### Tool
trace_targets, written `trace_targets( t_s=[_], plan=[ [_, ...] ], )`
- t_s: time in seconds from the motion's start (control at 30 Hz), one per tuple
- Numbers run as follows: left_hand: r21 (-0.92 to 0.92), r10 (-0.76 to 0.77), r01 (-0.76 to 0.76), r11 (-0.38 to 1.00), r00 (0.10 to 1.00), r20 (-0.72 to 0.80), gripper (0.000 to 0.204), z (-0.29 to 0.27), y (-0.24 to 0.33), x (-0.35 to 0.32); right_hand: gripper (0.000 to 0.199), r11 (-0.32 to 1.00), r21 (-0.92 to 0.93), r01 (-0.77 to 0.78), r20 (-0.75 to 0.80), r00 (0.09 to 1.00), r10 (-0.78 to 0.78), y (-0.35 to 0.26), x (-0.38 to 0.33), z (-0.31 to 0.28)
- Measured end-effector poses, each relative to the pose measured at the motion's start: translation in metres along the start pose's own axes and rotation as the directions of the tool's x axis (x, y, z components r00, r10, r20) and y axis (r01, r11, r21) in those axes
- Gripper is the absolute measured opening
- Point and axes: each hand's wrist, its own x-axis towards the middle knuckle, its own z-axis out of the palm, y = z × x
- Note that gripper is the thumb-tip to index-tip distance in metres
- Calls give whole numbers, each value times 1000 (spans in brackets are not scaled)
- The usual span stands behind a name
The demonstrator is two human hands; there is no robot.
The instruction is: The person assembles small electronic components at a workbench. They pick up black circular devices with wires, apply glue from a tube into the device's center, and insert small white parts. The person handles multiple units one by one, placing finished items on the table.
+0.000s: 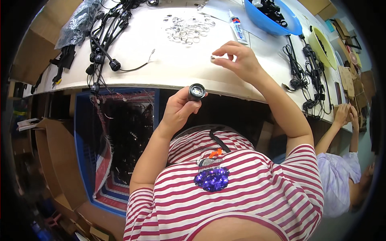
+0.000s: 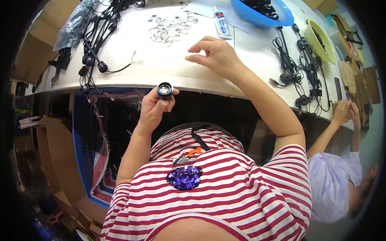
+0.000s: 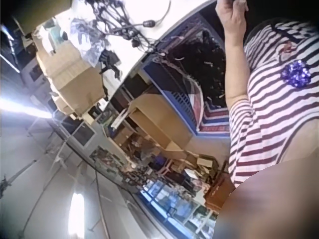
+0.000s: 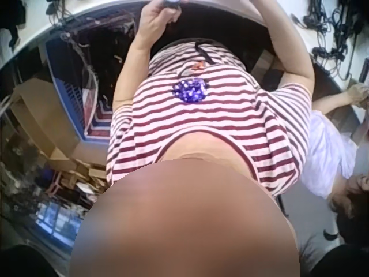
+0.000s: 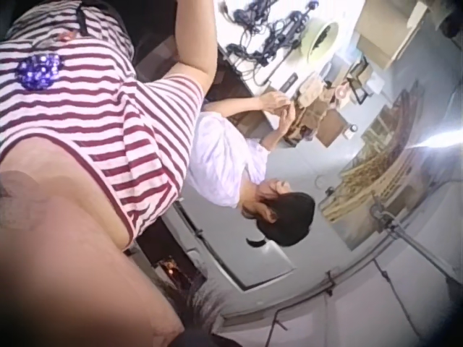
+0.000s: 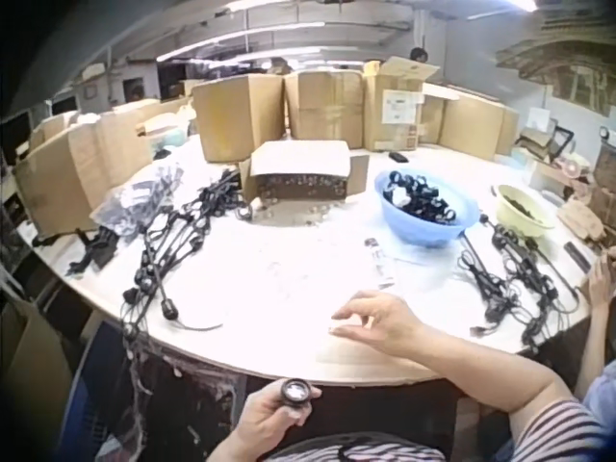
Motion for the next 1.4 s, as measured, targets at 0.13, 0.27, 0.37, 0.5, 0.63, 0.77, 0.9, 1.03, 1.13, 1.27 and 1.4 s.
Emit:
trace_targets(
  t_s=[0.13, 0.27, 0.37, 0.5, 0.63, 0.77, 0.9, 1.03, 1.13, 1.27, 1.4],
  plan=[
    [-11, -5, 5, 1000, 1000, -18, 35, 4, -3, 3, 23, 914, 334, 232, 70, 960, -270, -53, -18, -15],
    [25, -10, 10, 1000, 1000, 7, 28, 7, -2, 4, 25, 915, 308, 262, 125, 942, -312, -57, -26, -14],
    [29, -27, 26, 999, 1000, 12, 22, 9, -6, 4, 25, 924, 309, 225, 158, 946, -283, -57, -30, -14],
    [43, -54, 53, 998, 998, 21, 15, 10, -8, 4, 26, 934, 313, 174, 219, 943, -249, -61, -31, -17],
    [74, -63, 61, 995, 997, 33, 12, 10, -9, 5, 27, 941, 324, 98, 286, 938, -197, -63, -31, -20],
    [69, -58, 58, 996, 998, -7, 20, 12, -2, 5, 31, 958, 275, 76, 253, 956, -149, -61, -28, -28],
    [51, -31, 34, 998, 998, -48, 28, 9, 6, 2, 27, 996, 78, -34, -97, 994, 42, 2, -10, -59],
    [61, 2, 5, 998, 995, -102, 32, 0, 8, -5, 20, 925, -221, -310, -437, 879, 190, 35, -26, -126],
    [-43, -1, -1, 999, 999, -45, 24, -5, 6, -2, 19, 907, -271, -324, -573, 811, 118, 55, -31, -161],
    [-29, -9, 8, 1000, 999, -50, 24, 1, 11, -1, 36, 841, -416, -345, -394, 902, 175, 99, 25, -179],
    [65, -85, 89, 994, 995, -55, 28, 12, 24, -2, 56, 711, -589, -385, -24, 887, 461, 125, 73, -192]
  ],
)
